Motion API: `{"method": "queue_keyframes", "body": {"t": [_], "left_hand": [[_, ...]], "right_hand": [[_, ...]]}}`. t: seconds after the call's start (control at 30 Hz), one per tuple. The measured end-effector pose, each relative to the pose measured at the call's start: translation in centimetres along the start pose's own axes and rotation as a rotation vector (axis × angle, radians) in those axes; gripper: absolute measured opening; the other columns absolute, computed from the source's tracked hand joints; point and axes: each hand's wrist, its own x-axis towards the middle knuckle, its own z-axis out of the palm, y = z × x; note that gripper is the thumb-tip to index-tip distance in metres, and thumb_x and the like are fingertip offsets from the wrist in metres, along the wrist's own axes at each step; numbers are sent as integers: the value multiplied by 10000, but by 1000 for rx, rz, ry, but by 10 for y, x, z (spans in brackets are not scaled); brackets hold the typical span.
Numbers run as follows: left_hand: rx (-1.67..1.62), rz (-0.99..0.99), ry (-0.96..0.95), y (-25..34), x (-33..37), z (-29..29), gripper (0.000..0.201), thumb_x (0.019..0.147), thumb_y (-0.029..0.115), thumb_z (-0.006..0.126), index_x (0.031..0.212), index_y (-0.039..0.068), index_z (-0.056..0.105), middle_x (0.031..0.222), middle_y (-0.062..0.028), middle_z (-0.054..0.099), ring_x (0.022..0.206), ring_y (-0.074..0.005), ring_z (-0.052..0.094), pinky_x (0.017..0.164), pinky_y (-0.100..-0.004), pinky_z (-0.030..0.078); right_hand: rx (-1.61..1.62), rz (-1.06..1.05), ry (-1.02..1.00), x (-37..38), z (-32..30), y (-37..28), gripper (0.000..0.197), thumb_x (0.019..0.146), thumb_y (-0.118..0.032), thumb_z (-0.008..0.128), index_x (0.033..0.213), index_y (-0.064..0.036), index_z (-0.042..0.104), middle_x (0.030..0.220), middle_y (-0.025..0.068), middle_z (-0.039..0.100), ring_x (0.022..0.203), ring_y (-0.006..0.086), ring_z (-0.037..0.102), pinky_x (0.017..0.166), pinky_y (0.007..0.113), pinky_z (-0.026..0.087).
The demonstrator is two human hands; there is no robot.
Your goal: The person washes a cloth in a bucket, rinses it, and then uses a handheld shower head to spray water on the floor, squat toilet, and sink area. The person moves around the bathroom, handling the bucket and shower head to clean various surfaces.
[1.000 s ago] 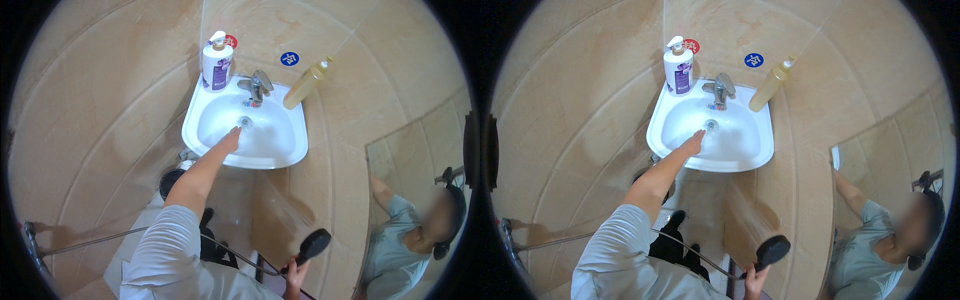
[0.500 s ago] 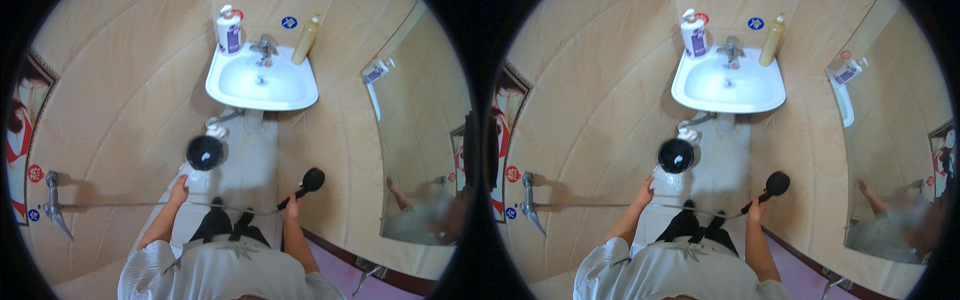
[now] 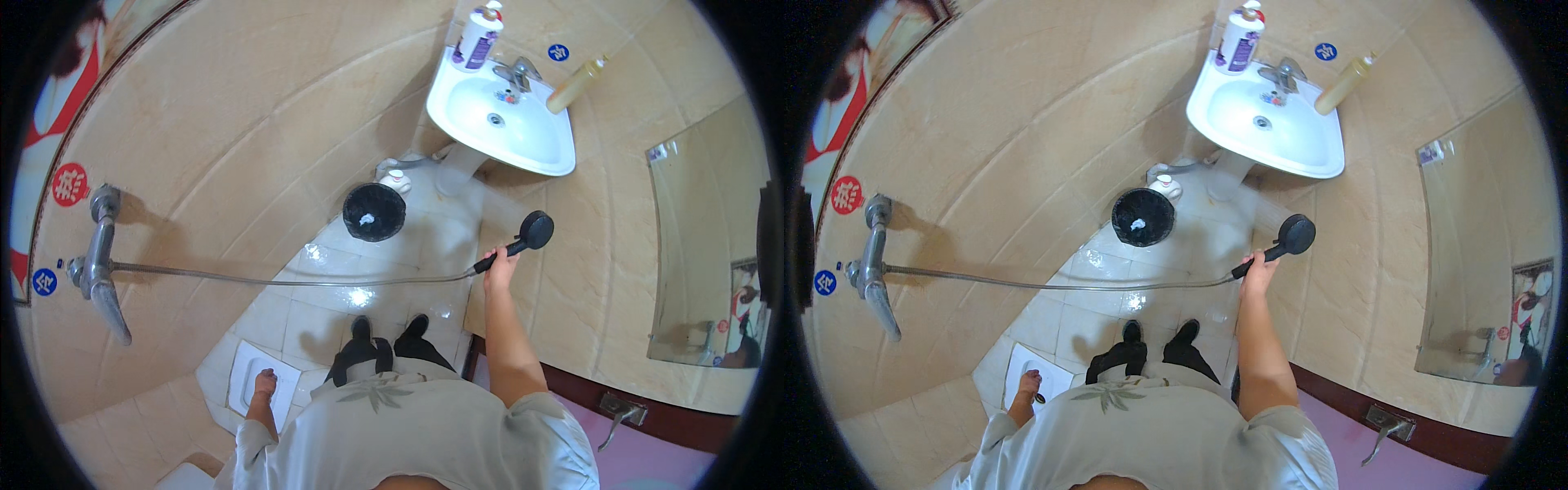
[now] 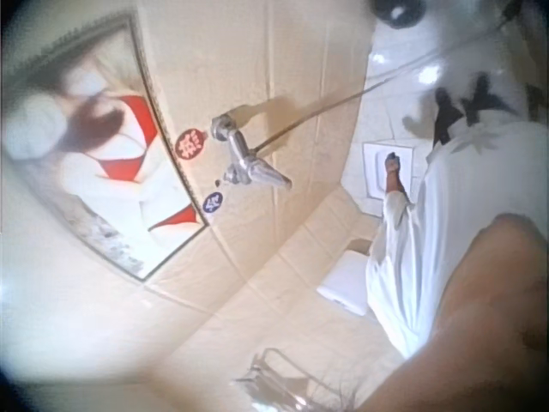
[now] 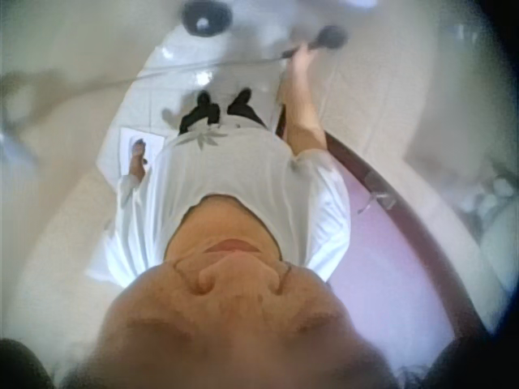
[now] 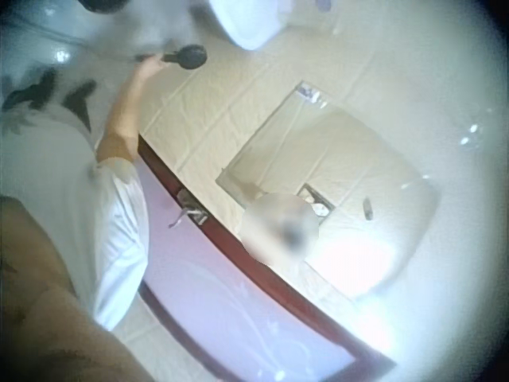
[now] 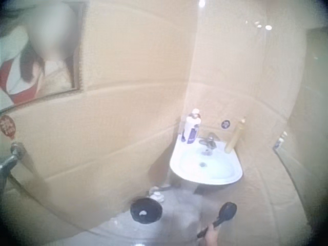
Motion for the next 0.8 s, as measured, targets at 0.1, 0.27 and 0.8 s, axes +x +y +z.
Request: {"method": "queue_keyframes", "body": {"t": [0.1,0.27,0.8], "left_hand": [[-334,-73,63,-4,5,6,343,749,109,536,1061,-35,530,951,-147,599,836,-215,579,740,-271,454],[-598,-75,-47,27,-13,21,299,746,41,540,1036,-8,489,766,-43,568,615,-116,538,466,-214,388],[-699,-222,88,1,-144,69,376,740,34,502,1108,-25,458,787,-74,584,638,-129,551,513,-224,410]], "right_hand": [[-26,-27,-22,8,24,-6,252,771,-19,451,967,-76,304,702,61,415,529,154,443,481,289,423],[-34,-174,82,5,46,-16,389,768,-10,451,1112,-65,279,718,64,412,505,145,434,476,280,421],[-288,-136,177,55,-89,-42,326,776,6,444,1070,2,301,677,67,441,484,136,448,430,261,416]]}}
